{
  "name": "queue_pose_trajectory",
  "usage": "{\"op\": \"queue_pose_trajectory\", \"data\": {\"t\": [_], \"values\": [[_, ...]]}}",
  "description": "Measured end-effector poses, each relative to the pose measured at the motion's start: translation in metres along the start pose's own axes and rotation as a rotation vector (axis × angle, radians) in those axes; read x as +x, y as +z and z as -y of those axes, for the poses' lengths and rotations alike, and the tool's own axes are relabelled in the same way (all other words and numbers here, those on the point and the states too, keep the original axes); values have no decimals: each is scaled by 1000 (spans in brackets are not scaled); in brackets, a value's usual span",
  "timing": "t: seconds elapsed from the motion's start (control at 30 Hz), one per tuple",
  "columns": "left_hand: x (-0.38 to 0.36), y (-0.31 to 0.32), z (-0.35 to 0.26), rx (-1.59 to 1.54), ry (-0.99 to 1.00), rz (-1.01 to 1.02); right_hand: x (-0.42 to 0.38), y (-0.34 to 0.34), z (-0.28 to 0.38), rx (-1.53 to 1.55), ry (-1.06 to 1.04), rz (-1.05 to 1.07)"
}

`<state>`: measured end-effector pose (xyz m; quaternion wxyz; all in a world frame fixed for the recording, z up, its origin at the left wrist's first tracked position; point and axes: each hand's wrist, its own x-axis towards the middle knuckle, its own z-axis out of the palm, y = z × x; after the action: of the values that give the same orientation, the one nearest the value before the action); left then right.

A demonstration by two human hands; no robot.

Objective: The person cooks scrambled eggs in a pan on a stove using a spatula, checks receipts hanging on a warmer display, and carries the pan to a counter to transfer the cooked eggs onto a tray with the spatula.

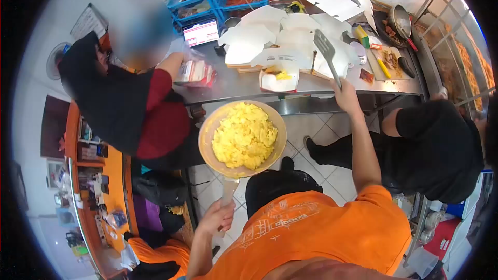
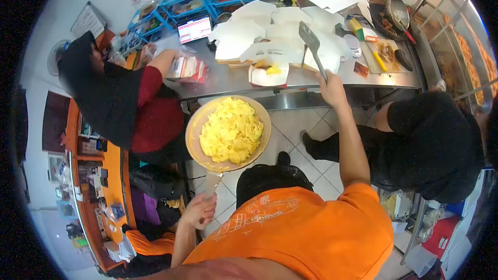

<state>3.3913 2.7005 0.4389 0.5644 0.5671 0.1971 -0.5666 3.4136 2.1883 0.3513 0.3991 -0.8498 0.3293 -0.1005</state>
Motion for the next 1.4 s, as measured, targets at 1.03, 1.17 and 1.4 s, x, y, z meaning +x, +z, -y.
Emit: {"op": "queue_pose_trajectory", "data": {"t": [1.03,1.17,1.4], "values": [[109,186,-463,212,331,-132,393,40,1,-565,-236,387],[140,217,-485,213,451,-156,399,36,16,-489,-250,391],[179,238,-513,121,465,-32,432,66,2,-108,-175,240]]}}
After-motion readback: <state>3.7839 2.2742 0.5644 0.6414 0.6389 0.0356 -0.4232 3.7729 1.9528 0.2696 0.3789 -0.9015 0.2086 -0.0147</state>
